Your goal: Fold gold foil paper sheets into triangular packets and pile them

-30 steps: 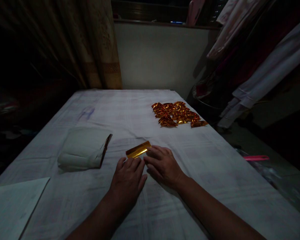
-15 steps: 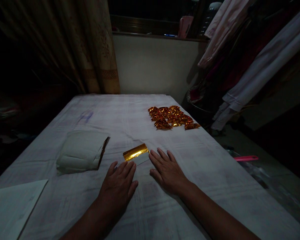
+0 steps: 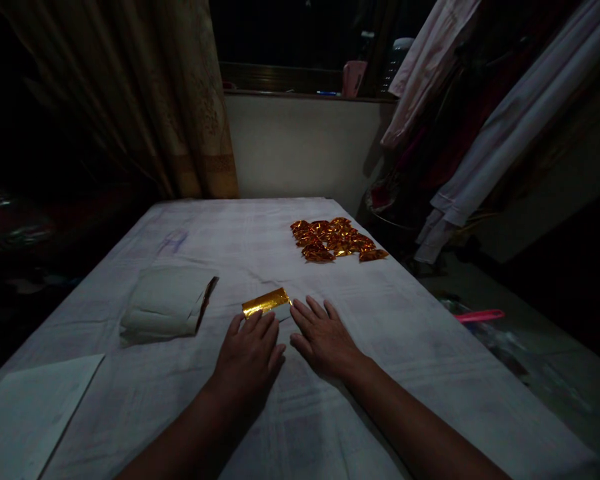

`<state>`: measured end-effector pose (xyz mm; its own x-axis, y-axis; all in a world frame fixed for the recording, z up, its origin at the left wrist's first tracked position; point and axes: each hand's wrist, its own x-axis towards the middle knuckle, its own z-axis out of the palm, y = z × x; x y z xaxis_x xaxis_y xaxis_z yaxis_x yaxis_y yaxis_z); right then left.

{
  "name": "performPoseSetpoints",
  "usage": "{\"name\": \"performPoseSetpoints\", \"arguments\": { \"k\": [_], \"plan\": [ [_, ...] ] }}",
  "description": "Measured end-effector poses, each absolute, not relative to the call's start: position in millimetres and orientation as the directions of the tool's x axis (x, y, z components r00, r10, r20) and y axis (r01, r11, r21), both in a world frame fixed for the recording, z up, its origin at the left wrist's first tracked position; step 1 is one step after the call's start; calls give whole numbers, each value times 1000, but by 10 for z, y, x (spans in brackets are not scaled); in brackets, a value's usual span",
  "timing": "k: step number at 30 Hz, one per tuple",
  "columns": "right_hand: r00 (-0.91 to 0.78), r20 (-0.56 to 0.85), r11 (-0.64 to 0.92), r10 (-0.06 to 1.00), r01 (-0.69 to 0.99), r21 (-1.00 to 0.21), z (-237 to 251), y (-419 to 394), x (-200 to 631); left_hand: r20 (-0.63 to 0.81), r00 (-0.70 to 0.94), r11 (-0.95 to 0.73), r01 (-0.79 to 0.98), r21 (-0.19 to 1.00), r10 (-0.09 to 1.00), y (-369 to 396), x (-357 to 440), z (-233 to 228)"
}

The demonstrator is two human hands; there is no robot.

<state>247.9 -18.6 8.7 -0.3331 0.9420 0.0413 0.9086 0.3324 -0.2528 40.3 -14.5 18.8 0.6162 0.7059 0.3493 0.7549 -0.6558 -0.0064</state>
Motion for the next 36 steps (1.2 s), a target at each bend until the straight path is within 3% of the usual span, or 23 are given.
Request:
{"name": "performPoseSetpoints", "arguments": {
  "k": [10, 16, 19, 28, 36],
  "plan": [
    [-327, 83, 337, 941, 903, -265, 46, -187, 2490, 370, 580, -621, 784, -11, 726, -193, 111, 142],
    [-293, 184, 341, 938, 875, -343, 118, 12, 2450, 402, 389, -492, 850, 191, 829, -23, 120, 133],
    [-230, 210, 298, 950, 865, -403, 98, 128, 2416, 413, 295, -414, 879, 236, 862, 41, 131, 25],
    [-183, 276, 298, 944, 833, -466, -141, 181, 2434, 417, 299, -459, 810, 365, 858, 38, 112, 2],
    [-191, 338, 342, 921, 811, -475, -210, 201, 2468, 432, 323, -499, 771, 396, 842, 57, 120, 34]
  ]
}}
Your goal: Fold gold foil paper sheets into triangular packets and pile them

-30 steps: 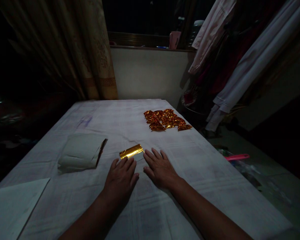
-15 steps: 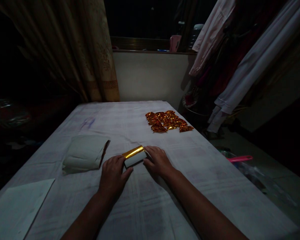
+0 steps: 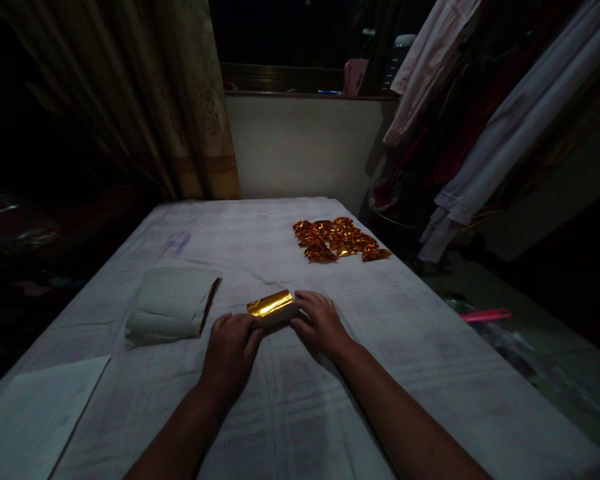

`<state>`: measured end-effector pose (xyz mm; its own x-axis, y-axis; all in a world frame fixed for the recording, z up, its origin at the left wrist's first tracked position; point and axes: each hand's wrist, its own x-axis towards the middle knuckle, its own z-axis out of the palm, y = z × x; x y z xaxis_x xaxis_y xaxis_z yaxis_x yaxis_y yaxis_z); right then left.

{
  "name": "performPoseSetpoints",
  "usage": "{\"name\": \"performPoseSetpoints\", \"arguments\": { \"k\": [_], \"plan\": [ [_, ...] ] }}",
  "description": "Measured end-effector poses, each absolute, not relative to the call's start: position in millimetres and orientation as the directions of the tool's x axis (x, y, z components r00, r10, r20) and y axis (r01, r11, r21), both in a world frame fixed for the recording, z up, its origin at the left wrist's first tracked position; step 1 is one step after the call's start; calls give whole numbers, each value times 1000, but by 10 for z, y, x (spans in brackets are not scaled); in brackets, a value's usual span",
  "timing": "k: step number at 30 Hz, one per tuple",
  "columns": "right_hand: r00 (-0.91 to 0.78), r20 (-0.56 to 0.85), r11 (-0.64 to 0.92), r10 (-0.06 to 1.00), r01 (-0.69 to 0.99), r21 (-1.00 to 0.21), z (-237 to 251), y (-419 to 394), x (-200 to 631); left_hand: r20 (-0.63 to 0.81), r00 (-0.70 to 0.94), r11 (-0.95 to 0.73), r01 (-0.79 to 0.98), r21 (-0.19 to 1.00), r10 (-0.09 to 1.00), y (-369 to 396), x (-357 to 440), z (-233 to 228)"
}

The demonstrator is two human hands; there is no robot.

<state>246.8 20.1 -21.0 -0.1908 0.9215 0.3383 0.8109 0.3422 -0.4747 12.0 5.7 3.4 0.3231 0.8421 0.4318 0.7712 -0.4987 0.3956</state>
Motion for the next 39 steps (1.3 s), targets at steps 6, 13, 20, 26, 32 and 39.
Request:
{"name": "performPoseSetpoints", "arguments": {
  "k": [6, 13, 20, 26, 32, 39],
  "plan": [
    [-142, 410, 392, 901, 673, -627, -84, 214, 2447, 281, 75, -263, 638, 724, 957, 72, 154, 93],
    [-75, 92, 104, 993, 189, -976, -15, 151, 2333, 10, -9, -9, 93, 996, 1000, 93, 214, 127],
    [122, -21, -66, 992, 382, -922, 6, 131, 2290, 196, -93, -157, 321, 934, 976, 100, 143, 19],
    [166, 14, -133, 986, 833, -536, 146, 92, 2270, 527, 356, -622, 598, 505, 771, -11, 139, -22],
    [119, -46, -125, 992, 816, -564, 240, 63, 2339, 397, 559, -680, 664, 312, 728, -117, 192, -38],
    [-389, 64, 327, 919, 664, -672, 179, -35, 2688, 368, 583, -683, 680, 268, 725, -113, 200, 18]
  ]
}}
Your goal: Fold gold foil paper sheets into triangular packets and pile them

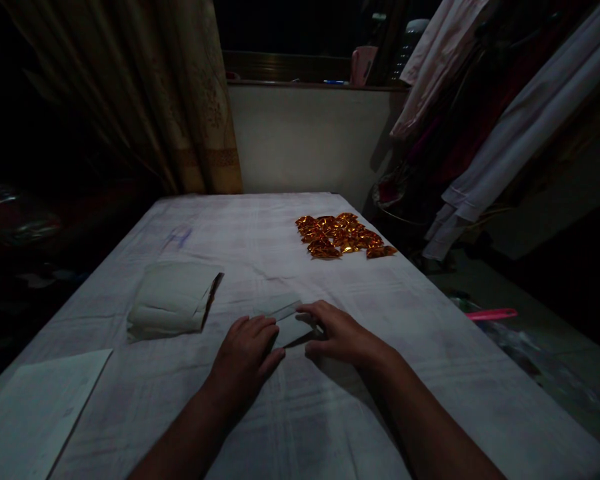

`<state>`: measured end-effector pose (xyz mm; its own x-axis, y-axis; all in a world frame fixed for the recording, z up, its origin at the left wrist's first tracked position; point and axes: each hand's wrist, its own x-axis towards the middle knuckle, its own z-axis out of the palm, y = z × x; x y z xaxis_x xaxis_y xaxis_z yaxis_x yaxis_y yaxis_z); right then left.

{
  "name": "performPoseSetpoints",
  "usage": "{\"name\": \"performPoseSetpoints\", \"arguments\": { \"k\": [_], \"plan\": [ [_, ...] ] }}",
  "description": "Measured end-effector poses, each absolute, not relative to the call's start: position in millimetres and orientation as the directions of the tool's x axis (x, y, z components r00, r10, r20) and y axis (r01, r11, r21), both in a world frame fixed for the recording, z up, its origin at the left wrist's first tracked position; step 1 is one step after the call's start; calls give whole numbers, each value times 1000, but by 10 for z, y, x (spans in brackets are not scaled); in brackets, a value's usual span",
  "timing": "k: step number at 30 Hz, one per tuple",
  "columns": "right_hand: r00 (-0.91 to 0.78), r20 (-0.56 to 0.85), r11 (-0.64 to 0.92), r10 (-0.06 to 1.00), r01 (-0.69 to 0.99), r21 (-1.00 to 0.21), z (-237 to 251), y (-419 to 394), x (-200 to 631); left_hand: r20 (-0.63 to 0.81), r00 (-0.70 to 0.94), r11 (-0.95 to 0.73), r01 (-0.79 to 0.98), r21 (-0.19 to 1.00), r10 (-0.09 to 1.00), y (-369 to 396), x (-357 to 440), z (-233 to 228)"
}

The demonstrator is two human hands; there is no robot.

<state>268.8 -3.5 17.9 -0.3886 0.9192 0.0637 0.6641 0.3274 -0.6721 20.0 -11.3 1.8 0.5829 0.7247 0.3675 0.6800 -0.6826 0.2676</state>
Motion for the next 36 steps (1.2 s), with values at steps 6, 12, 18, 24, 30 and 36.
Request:
{"name": "performPoseSetpoints", "arguments": {
  "k": [6, 12, 18, 24, 30, 36],
  "plan": [
    [-434, 167, 465, 885, 825, -321, 167, -22, 2603, 396, 616, -723, 650, 233, 681, -111, 147, 68],
    [-456, 261, 521, 851, 799, -300, 104, -6, 2627, 375, 573, -680, 669, 299, 728, -85, 65, 90],
    [-423, 386, 562, 820, 725, -397, -76, 106, 2716, 362, 520, -631, 680, 374, 774, -36, 41, 57],
    [-408, 498, 626, 765, 650, -430, -80, 118, 2718, 372, 518, -636, 670, 383, 770, -28, -5, 95],
    [-300, 378, 460, 876, 757, -464, -35, 63, 2612, 362, 466, -588, 694, 417, 807, -10, -30, 97],
    [-189, 251, 288, 950, 842, -456, -9, 67, 2507, 379, 357, -503, 750, 429, 854, 18, 33, 52]
  ]
}}
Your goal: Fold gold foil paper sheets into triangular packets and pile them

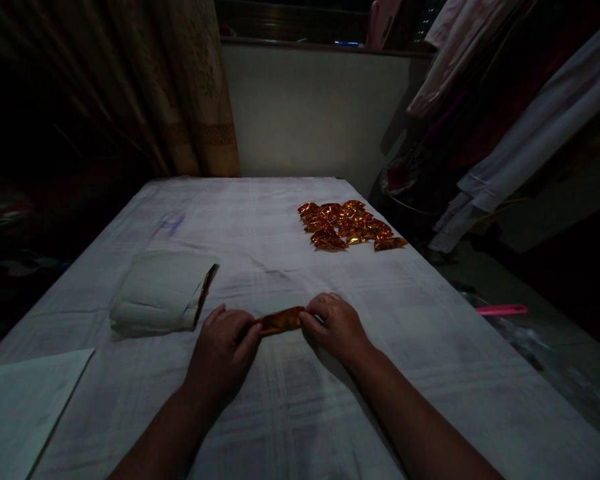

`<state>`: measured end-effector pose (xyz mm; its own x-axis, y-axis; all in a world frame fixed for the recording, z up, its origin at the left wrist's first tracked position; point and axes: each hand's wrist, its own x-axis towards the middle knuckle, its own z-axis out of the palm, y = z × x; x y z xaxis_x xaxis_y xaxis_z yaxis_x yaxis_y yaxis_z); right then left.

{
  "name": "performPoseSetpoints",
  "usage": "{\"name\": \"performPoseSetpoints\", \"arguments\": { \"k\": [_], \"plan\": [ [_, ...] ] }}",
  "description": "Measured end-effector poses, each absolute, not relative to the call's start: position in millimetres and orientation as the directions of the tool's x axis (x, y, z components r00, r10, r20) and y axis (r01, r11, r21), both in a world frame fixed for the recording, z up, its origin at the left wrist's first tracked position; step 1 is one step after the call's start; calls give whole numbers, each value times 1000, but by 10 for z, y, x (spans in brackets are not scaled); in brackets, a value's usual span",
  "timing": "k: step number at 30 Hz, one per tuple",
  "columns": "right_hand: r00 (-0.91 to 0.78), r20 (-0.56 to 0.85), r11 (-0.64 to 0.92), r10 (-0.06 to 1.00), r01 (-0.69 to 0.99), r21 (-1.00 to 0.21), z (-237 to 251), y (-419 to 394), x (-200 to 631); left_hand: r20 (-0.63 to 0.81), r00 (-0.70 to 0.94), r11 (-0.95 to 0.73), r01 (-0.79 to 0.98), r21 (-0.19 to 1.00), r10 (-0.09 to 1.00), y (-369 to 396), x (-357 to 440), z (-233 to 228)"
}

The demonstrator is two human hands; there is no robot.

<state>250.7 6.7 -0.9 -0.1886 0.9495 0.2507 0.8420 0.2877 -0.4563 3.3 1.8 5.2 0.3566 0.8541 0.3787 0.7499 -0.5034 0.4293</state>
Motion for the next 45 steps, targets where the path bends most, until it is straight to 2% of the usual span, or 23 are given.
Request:
{"name": "performPoseSetpoints", "arguments": {
  "k": [5, 10, 12, 16, 24, 34, 41, 45],
  "plan": [
    [-142, 254, 244, 957, 867, -435, -6, 67, 2455, 455, 358, -538, 759, 367, 815, 10, 42, 11],
    [-128, 242, 223, 962, 879, -421, 0, 60, 2425, 438, 538, -657, 732, 180, 720, -151, 206, 51],
    [-130, 256, 232, 958, 875, -426, -6, 59, 2423, 400, 611, -707, 691, 150, 683, -220, 283, 47],
    [-135, 278, 250, 951, 866, -433, -25, 58, 2427, 335, 665, -737, 656, 163, 667, -285, 345, -13],
    [-123, 299, 251, 946, 863, -439, -26, 44, 2409, 316, 656, -722, 666, 186, 686, -293, 309, -118],
    [-110, 325, 247, 939, 875, -416, -51, 40, 2399, 328, 641, -714, 673, 194, 694, -307, 312, -119],
    [-99, 312, 233, 945, 872, -430, -54, 47, 2382, 338, 635, -715, 663, 224, 695, -309, 302, -161],
    [-58, 312, 202, 948, 870, -450, -77, 48, 2372, 345, 635, -714, 671, 199, 692, -317, 302, -168]
  ]
}}
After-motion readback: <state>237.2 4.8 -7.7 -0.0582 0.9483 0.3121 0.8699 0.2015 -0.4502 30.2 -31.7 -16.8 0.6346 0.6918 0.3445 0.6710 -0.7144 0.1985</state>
